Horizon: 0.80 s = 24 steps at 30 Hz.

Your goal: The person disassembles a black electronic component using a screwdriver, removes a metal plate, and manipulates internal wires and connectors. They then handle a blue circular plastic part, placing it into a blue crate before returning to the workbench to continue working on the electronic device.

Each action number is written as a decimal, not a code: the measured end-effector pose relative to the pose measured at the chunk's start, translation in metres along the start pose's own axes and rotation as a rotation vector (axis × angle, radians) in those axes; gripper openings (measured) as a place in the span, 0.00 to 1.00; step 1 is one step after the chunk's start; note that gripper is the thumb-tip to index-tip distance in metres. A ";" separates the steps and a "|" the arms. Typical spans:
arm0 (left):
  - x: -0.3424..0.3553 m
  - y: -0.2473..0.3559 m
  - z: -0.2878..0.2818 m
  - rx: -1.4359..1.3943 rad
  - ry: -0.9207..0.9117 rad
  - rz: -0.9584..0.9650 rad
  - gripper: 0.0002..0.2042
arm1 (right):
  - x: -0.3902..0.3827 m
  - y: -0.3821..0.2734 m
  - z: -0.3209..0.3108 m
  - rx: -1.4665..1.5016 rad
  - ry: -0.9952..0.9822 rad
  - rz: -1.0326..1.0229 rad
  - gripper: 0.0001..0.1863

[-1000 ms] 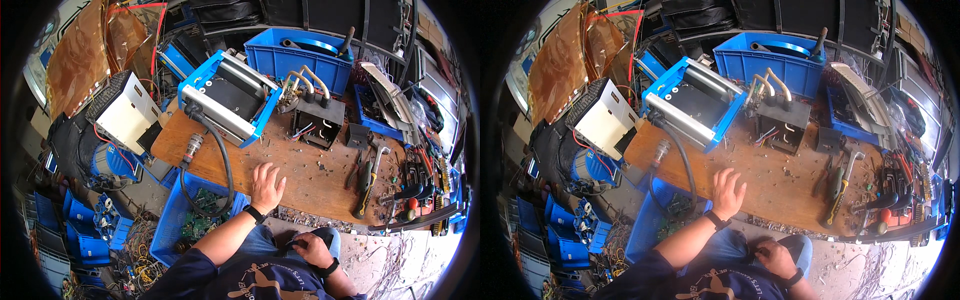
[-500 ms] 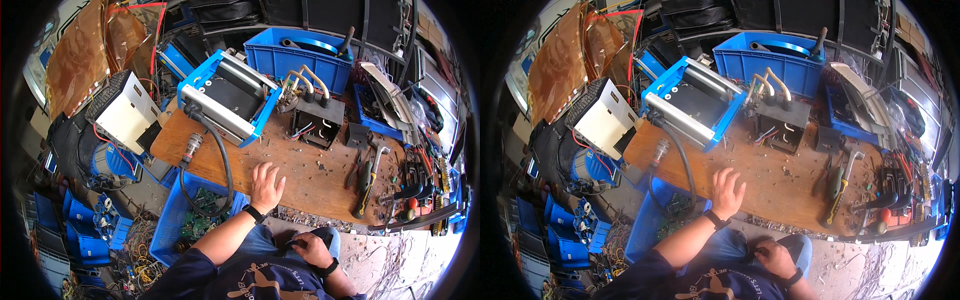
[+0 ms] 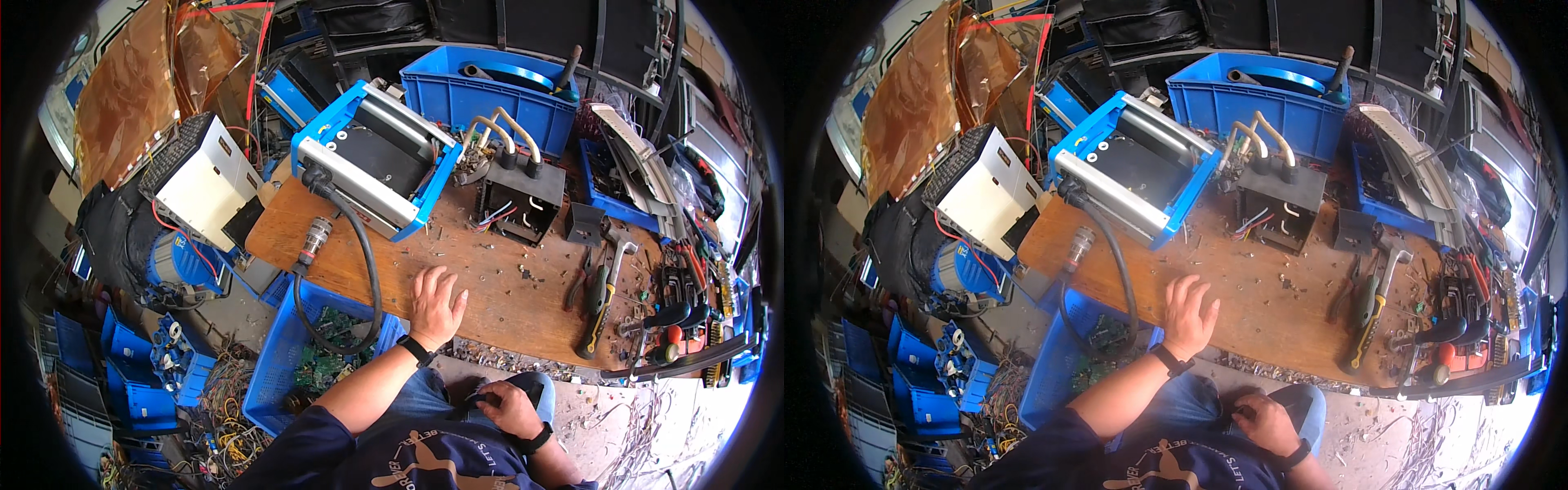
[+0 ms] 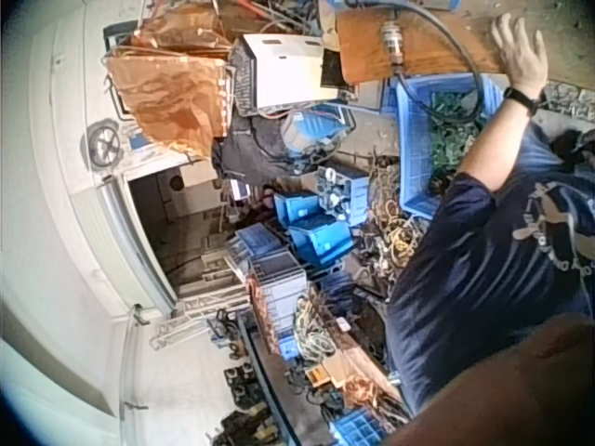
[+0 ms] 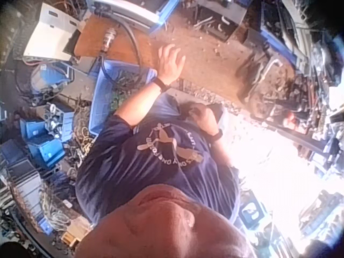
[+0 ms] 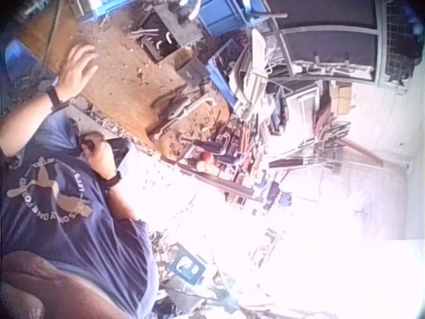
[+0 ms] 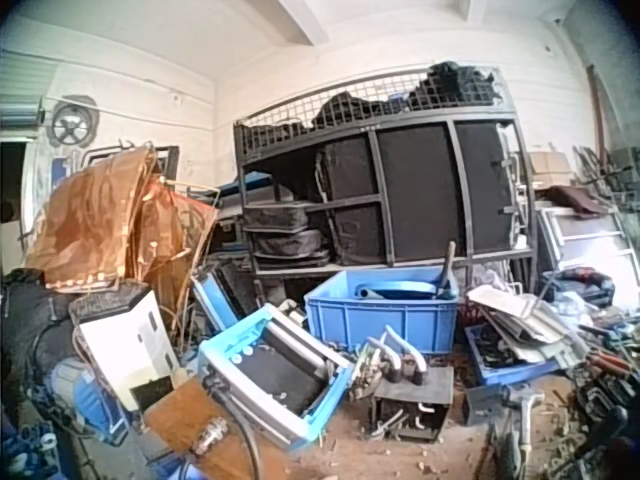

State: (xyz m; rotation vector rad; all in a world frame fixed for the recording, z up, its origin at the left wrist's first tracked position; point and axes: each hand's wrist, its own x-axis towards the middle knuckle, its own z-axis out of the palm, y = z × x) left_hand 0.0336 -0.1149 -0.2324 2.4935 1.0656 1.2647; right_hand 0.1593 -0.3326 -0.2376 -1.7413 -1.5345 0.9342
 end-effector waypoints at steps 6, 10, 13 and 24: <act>-0.001 -0.001 0.002 -0.016 0.001 -0.011 0.17 | -0.001 0.002 0.000 -0.003 0.000 -0.009 0.13; -0.001 -0.001 0.001 -0.012 -0.003 -0.005 0.17 | -0.001 0.002 -0.001 -0.002 -0.014 -0.003 0.13; -0.001 -0.003 0.002 -0.014 0.004 0.003 0.17 | -0.001 0.002 -0.001 -0.016 -0.019 -0.010 0.12; -0.002 -0.004 0.003 -0.027 0.000 -0.014 0.18 | 0.000 -0.006 -0.003 0.009 -0.032 0.031 0.11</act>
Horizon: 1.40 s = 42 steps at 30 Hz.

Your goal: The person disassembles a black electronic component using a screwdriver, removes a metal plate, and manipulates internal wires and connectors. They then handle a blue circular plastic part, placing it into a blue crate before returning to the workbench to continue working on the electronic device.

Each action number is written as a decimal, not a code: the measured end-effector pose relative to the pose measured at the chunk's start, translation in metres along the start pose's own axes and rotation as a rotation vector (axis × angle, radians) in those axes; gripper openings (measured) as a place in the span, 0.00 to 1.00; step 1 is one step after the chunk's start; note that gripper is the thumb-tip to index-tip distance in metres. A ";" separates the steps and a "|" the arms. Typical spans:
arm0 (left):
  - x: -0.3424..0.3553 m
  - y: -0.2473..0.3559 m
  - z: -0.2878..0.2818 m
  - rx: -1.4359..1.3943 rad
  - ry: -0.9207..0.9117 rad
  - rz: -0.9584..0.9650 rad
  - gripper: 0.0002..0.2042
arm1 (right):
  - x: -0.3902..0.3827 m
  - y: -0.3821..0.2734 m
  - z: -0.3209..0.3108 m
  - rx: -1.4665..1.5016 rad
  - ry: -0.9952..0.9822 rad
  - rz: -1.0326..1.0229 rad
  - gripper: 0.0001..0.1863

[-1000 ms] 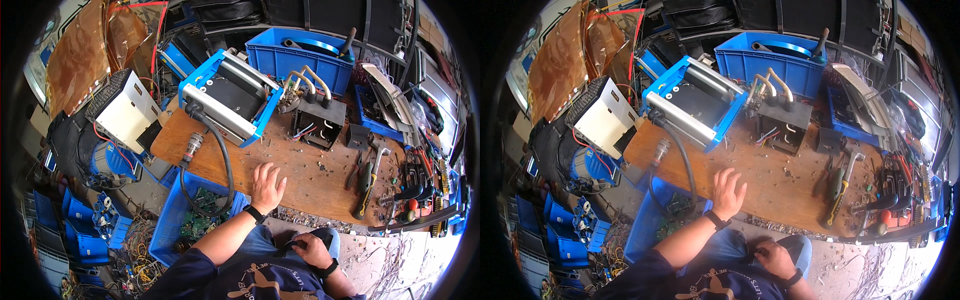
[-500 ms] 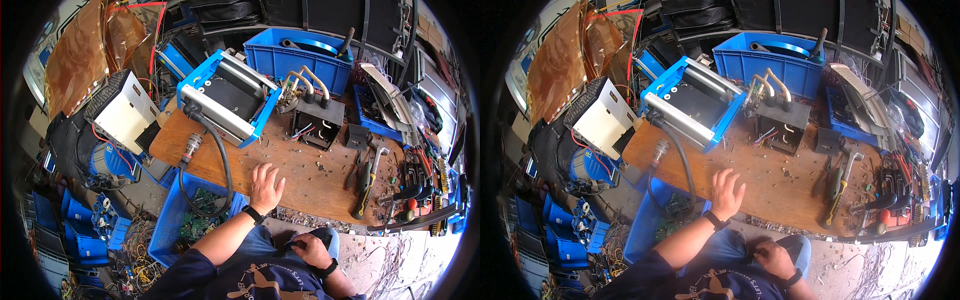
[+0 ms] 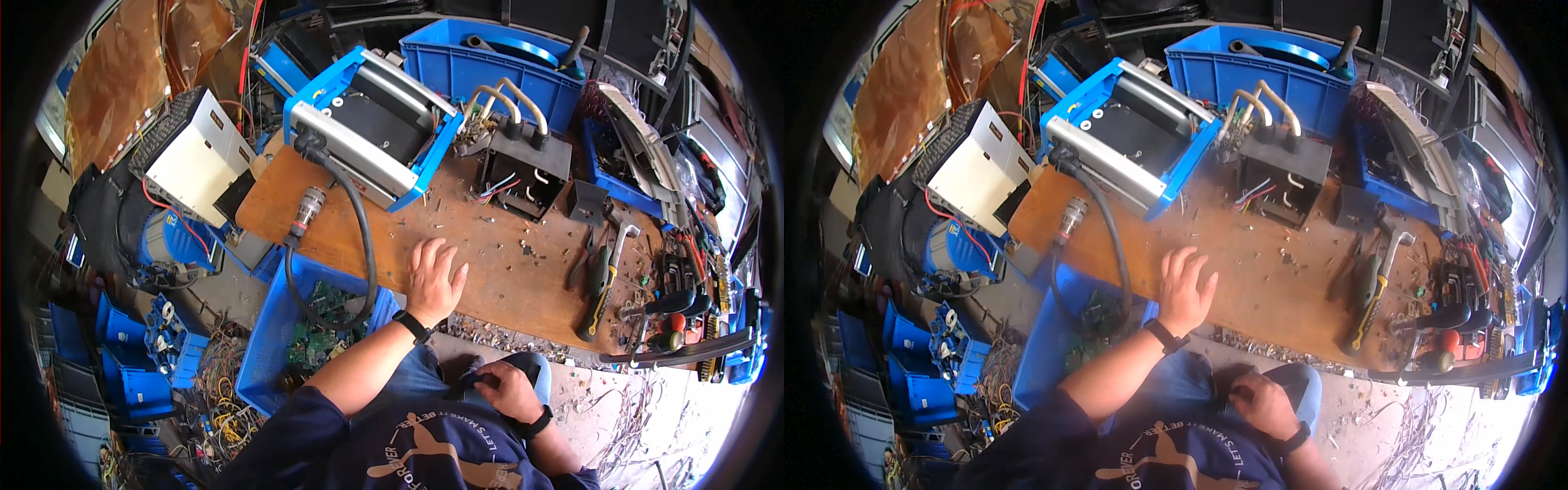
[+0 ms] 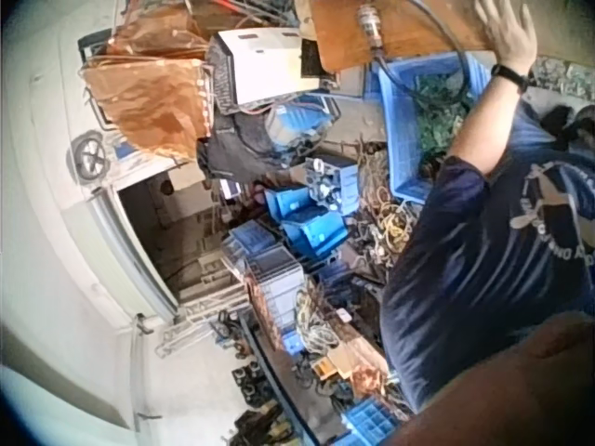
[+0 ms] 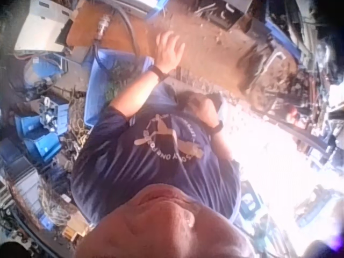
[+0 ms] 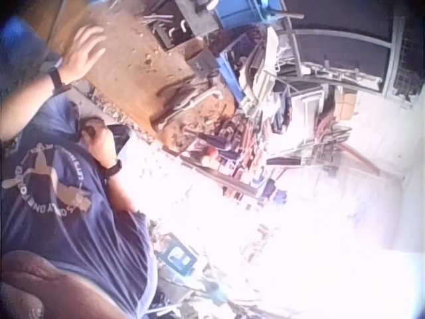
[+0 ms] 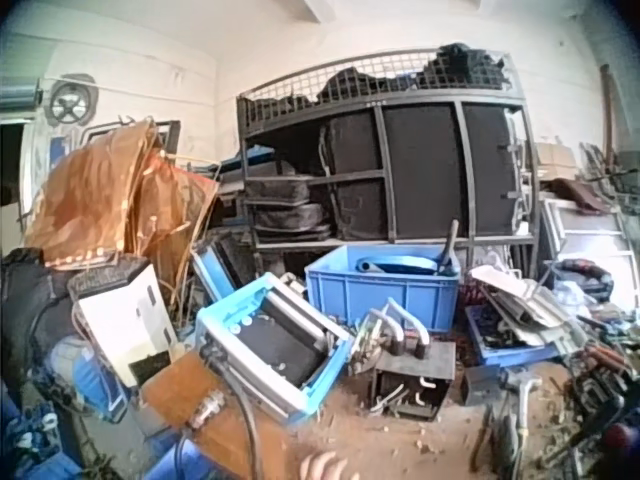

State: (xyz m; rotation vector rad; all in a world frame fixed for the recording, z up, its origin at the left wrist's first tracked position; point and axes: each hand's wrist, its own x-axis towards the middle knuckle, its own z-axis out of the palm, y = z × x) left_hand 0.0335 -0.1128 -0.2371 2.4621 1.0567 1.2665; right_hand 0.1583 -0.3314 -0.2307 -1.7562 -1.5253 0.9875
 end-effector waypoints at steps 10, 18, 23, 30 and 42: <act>0.001 -0.001 0.000 0.004 0.002 0.008 0.17 | 0.002 -0.002 -0.002 -0.041 0.016 -0.029 0.12; 0.002 -0.002 0.000 0.011 0.041 0.046 0.16 | 0.002 0.000 -0.005 -0.044 0.049 -0.026 0.12; 0.004 -0.002 0.008 0.010 0.064 0.048 0.16 | 0.003 0.003 -0.006 -0.027 0.063 0.011 0.12; 0.001 -0.007 0.007 0.124 0.181 0.136 0.13 | -0.006 0.019 0.008 -0.081 0.041 0.014 0.13; 0.003 0.001 0.000 0.056 0.008 0.036 0.16 | -0.005 0.015 0.000 -0.037 0.009 -0.041 0.13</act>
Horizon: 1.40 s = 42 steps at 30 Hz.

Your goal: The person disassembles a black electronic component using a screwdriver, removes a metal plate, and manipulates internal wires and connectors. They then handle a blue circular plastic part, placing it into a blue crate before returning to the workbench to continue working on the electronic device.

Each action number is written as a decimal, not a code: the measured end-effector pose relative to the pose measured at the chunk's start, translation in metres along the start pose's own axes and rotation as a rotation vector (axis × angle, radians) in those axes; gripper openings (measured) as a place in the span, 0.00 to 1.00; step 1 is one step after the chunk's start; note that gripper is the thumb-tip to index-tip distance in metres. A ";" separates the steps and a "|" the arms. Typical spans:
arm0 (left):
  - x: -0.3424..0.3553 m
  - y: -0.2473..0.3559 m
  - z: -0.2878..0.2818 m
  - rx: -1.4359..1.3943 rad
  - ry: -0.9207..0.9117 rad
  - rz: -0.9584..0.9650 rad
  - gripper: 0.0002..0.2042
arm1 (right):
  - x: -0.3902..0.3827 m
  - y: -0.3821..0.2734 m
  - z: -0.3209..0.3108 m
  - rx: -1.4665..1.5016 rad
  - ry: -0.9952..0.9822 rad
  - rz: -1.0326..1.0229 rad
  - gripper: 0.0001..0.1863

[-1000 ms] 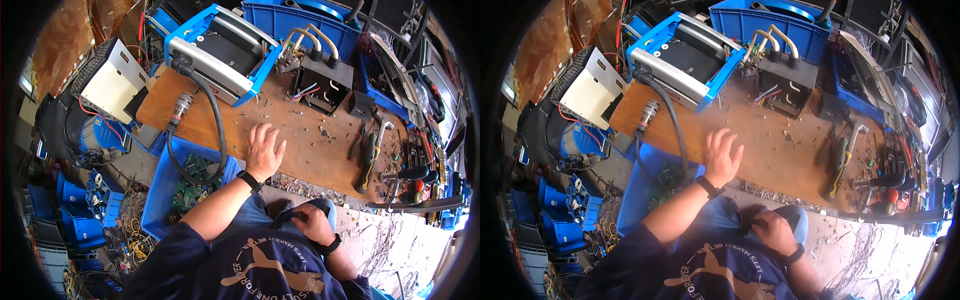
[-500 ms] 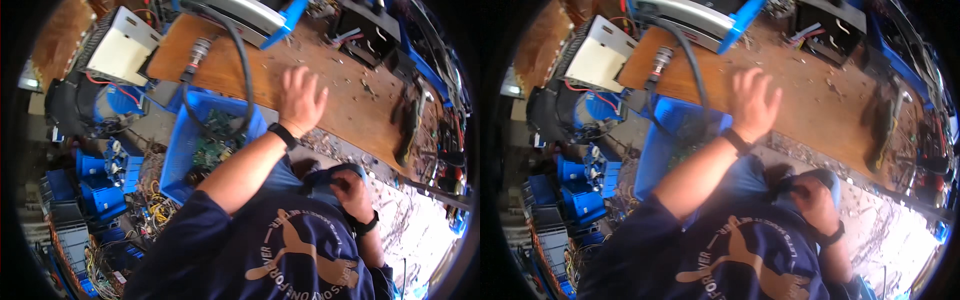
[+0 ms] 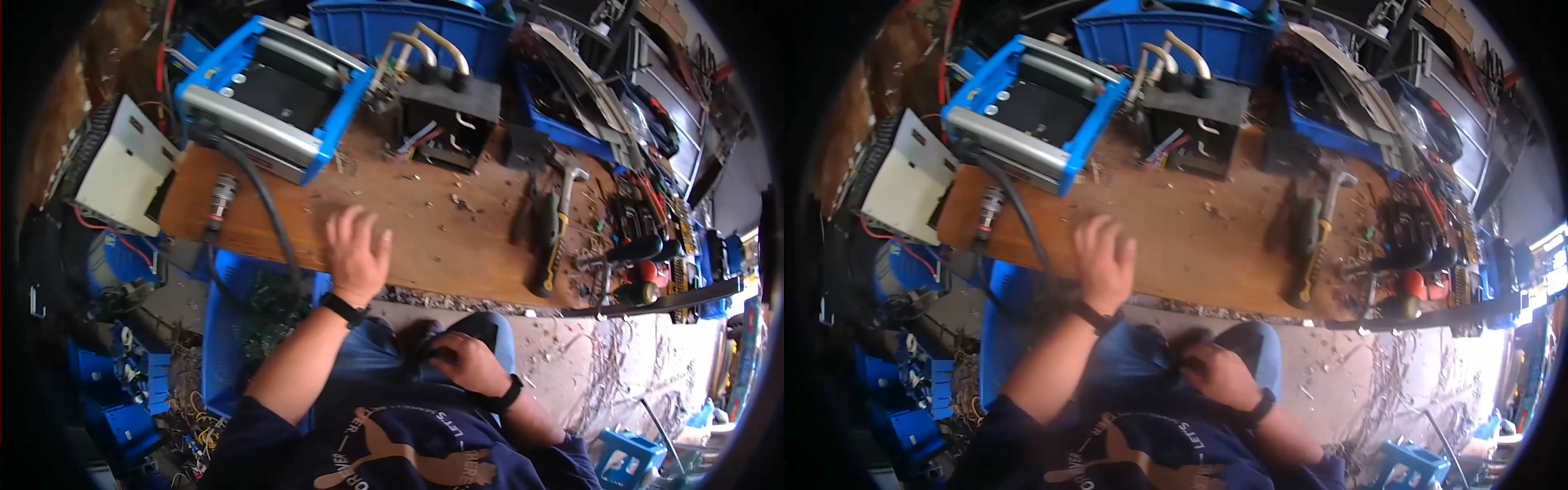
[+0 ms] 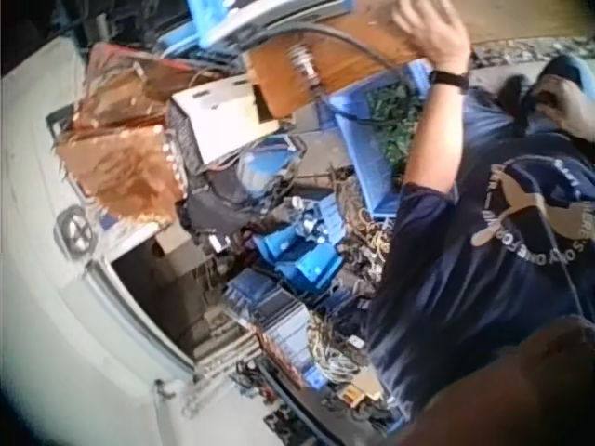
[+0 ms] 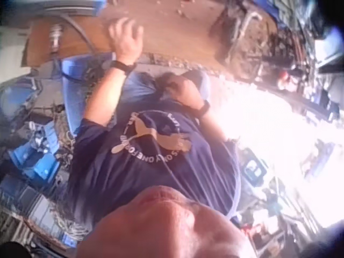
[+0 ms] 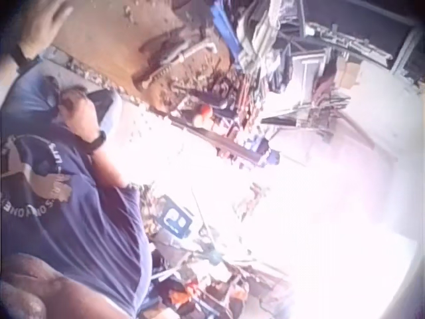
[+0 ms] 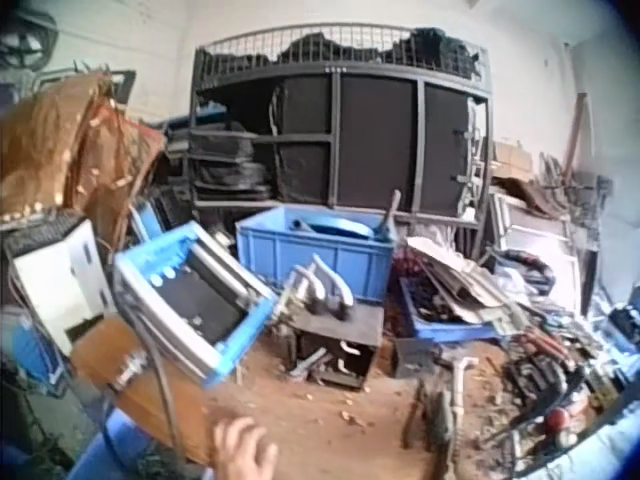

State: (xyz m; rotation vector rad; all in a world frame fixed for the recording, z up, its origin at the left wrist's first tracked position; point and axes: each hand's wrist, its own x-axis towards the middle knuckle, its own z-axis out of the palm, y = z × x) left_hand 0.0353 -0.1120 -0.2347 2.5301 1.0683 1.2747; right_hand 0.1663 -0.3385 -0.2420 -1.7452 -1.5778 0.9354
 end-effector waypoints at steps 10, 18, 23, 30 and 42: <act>-0.001 0.001 -0.003 -0.033 0.014 0.001 0.17 | -0.004 -0.006 0.001 0.019 0.057 -0.005 0.12; -0.002 0.003 -0.007 -0.027 0.021 -0.012 0.16 | -0.006 -0.005 0.000 0.022 0.023 0.005 0.12; -0.001 0.003 -0.002 -0.047 0.020 0.005 0.16 | -0.004 0.005 0.005 -0.002 0.042 -0.040 0.13; -0.002 0.002 -0.001 -0.042 -0.001 0.000 0.17 | -0.005 0.005 0.007 -0.003 0.023 -0.017 0.13; -0.003 0.001 -0.002 -0.014 -0.007 0.011 0.17 | -0.007 0.001 0.005 0.011 0.032 -0.026 0.13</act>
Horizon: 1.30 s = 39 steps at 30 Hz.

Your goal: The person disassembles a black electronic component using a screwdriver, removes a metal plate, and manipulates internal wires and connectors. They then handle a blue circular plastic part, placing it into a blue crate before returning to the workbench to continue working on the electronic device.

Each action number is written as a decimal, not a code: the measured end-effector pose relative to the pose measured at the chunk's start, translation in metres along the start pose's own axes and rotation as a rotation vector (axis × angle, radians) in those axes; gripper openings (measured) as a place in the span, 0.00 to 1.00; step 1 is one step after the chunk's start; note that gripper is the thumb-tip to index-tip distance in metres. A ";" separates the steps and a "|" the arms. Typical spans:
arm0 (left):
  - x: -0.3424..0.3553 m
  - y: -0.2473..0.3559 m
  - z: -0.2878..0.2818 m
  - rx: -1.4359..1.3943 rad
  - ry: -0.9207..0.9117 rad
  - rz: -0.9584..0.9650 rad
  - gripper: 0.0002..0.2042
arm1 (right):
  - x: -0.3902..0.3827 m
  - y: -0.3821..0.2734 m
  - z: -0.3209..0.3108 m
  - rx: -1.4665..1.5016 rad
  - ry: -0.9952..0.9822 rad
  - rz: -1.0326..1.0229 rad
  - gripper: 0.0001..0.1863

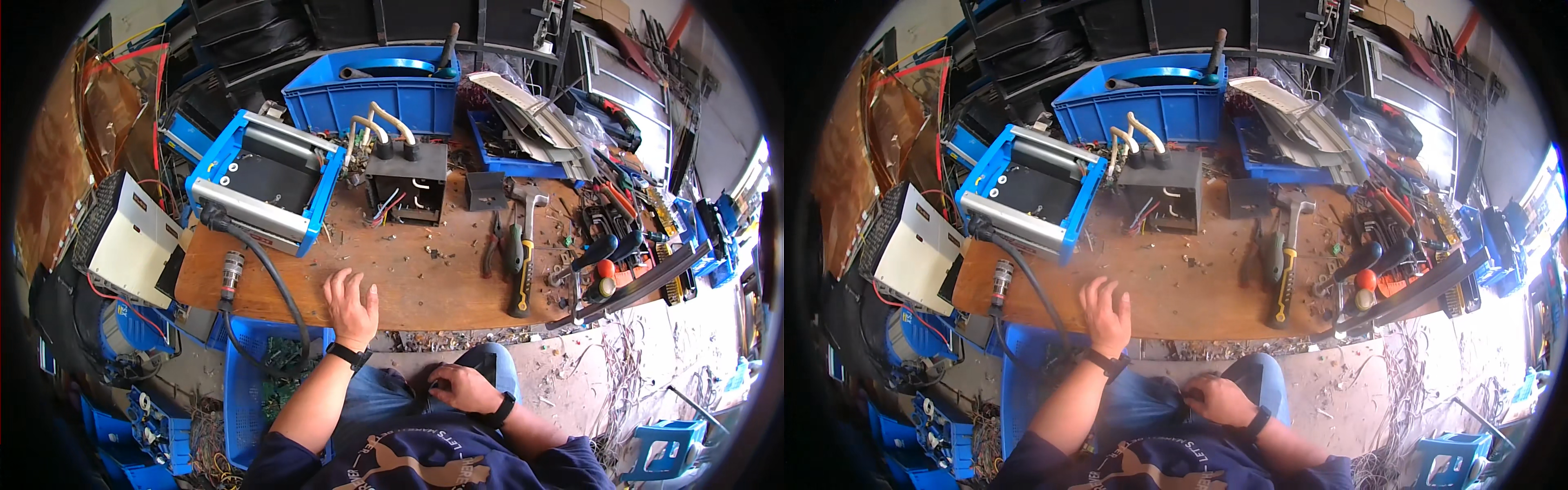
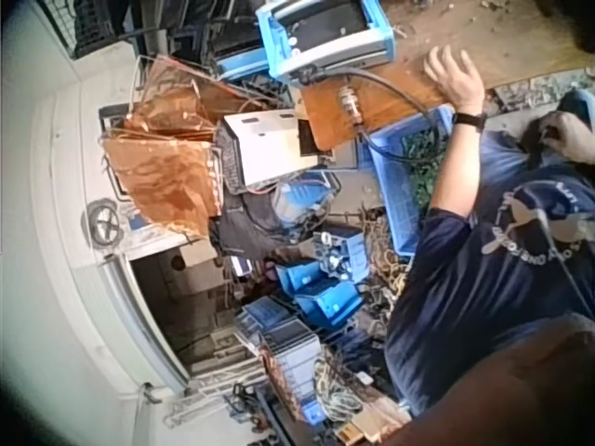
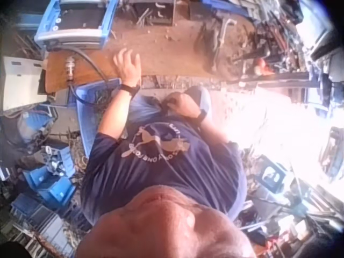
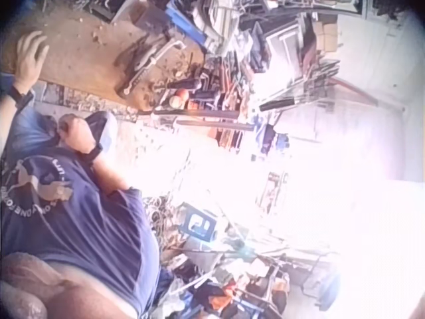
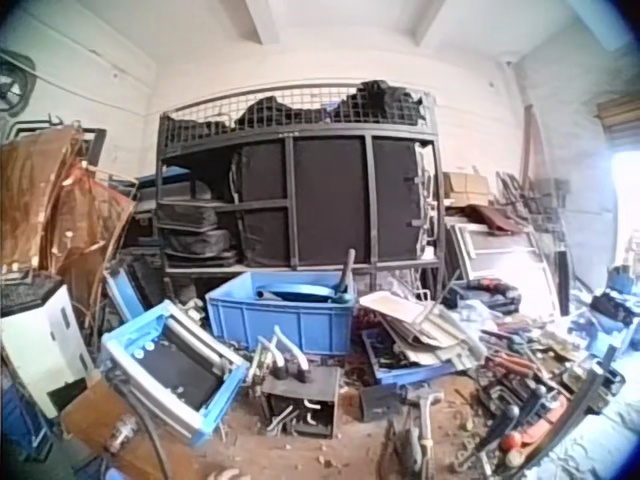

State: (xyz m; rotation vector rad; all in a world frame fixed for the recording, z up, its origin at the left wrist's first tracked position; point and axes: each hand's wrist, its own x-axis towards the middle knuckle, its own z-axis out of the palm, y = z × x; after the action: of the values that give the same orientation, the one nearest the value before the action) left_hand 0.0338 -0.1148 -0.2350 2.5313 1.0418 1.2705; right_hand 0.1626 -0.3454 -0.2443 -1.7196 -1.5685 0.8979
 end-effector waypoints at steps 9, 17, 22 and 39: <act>0.001 0.001 -0.001 0.013 -0.002 0.004 0.17 | 0.001 -0.001 -0.001 -0.007 -0.022 0.024 0.13; 0.001 0.001 -0.002 0.006 0.004 0.009 0.17 | 0.000 -0.001 0.001 0.001 -0.025 0.032 0.13; 0.001 0.000 -0.002 -0.002 0.012 0.004 0.17 | 0.000 -0.003 -0.001 0.000 -0.030 0.010 0.13; 0.000 0.000 0.002 -0.005 0.027 0.013 0.16 | -0.003 0.012 0.012 -0.025 0.039 -0.052 0.12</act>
State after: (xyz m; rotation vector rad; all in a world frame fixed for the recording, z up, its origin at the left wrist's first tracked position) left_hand 0.0358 -0.1147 -0.2365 2.5279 1.0281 1.3126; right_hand 0.1595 -0.3489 -0.2607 -1.6958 -1.5979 0.8178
